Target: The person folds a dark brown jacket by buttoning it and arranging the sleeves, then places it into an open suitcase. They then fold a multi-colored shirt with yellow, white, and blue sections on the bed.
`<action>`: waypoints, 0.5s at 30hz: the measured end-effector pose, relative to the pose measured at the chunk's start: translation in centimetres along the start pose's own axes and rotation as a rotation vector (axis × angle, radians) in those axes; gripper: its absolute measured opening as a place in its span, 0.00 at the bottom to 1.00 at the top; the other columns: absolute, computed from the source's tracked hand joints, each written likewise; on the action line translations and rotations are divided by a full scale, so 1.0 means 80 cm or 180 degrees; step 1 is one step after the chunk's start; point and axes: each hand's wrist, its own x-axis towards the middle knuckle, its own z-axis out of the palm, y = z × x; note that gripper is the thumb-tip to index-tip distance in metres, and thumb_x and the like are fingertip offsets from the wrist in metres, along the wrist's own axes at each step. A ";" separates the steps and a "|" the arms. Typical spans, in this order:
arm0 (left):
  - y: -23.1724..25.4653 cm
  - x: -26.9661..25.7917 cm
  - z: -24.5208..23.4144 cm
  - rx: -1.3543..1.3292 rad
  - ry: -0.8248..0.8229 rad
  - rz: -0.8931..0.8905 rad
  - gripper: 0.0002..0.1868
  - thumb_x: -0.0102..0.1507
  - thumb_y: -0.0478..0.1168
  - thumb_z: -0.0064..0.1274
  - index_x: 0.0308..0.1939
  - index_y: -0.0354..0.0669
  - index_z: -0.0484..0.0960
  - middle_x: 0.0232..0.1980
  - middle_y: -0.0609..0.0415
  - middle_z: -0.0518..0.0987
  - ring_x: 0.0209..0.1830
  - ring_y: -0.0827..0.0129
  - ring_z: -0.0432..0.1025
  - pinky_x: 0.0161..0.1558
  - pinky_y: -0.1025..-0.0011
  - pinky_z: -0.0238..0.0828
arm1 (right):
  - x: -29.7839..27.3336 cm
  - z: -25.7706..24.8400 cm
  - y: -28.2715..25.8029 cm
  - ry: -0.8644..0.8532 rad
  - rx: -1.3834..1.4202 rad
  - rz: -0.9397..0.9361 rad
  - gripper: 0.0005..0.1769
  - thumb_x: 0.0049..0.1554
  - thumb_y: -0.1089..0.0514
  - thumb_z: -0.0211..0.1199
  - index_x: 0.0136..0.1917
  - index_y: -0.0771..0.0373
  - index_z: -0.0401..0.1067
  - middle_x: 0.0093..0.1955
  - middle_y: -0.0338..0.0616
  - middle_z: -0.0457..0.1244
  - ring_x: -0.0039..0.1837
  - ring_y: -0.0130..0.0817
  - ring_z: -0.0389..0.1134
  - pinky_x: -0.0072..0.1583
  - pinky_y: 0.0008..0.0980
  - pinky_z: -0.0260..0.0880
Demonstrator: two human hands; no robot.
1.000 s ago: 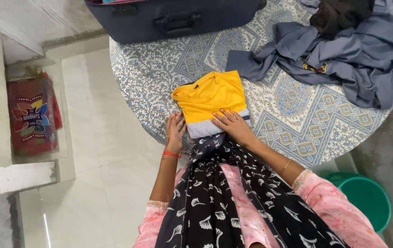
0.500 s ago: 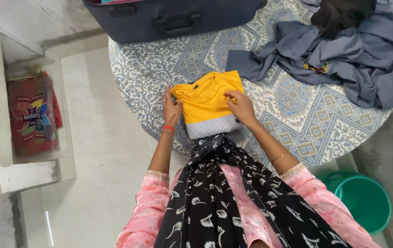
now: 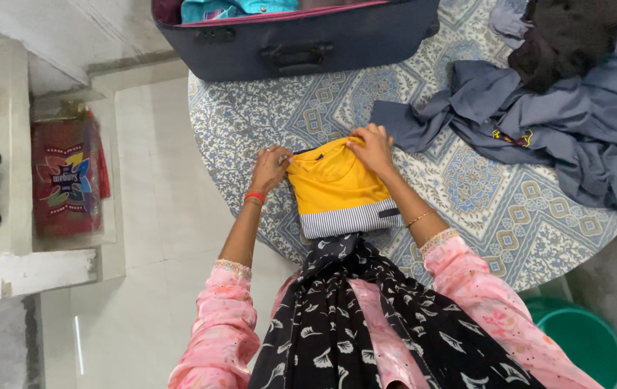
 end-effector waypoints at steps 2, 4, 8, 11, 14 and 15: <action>0.010 0.006 -0.004 -0.0125 0.0122 -0.0102 0.06 0.66 0.40 0.56 0.47 0.47 0.81 0.47 0.49 0.82 0.53 0.51 0.72 0.58 0.56 0.66 | -0.003 0.002 0.002 0.0550 0.0165 -0.0027 0.11 0.56 0.48 0.69 0.47 0.56 0.77 0.51 0.43 0.67 0.58 0.44 0.65 0.57 0.50 0.61; 0.018 0.018 -0.004 -0.0379 0.0324 -0.0065 0.07 0.69 0.40 0.53 0.50 0.46 0.79 0.46 0.49 0.82 0.52 0.50 0.72 0.56 0.56 0.68 | -0.008 0.001 0.007 0.0781 0.0528 0.0050 0.10 0.60 0.50 0.67 0.48 0.58 0.74 0.50 0.42 0.68 0.57 0.45 0.66 0.58 0.46 0.63; 0.038 0.050 0.020 -0.1122 0.0075 -0.0457 0.09 0.74 0.43 0.45 0.55 0.45 0.73 0.49 0.47 0.80 0.51 0.49 0.75 0.53 0.56 0.70 | -0.021 0.010 0.015 0.0811 0.1494 0.0750 0.12 0.65 0.50 0.62 0.54 0.59 0.69 0.47 0.42 0.67 0.54 0.43 0.71 0.55 0.37 0.68; 0.052 0.070 0.037 -0.1289 0.0306 -0.0253 0.11 0.73 0.44 0.44 0.57 0.46 0.74 0.49 0.48 0.81 0.51 0.51 0.76 0.54 0.58 0.72 | -0.018 0.020 0.023 0.1055 0.1879 0.0952 0.13 0.66 0.49 0.61 0.54 0.61 0.68 0.47 0.43 0.68 0.53 0.41 0.72 0.56 0.36 0.69; 0.050 0.069 0.048 -0.0601 0.0805 -0.0306 0.16 0.71 0.46 0.47 0.61 0.45 0.75 0.50 0.44 0.81 0.51 0.47 0.73 0.53 0.55 0.68 | -0.011 0.031 0.042 0.1321 0.1259 0.0342 0.16 0.64 0.53 0.65 0.58 0.65 0.69 0.53 0.51 0.65 0.55 0.44 0.68 0.58 0.39 0.67; 0.045 0.063 0.051 -0.0342 0.1043 -0.0367 0.19 0.70 0.47 0.49 0.61 0.43 0.75 0.51 0.42 0.80 0.51 0.45 0.72 0.52 0.53 0.66 | -0.014 0.033 0.050 0.1461 0.1078 0.0367 0.16 0.63 0.53 0.65 0.58 0.66 0.70 0.54 0.52 0.65 0.55 0.45 0.68 0.58 0.40 0.67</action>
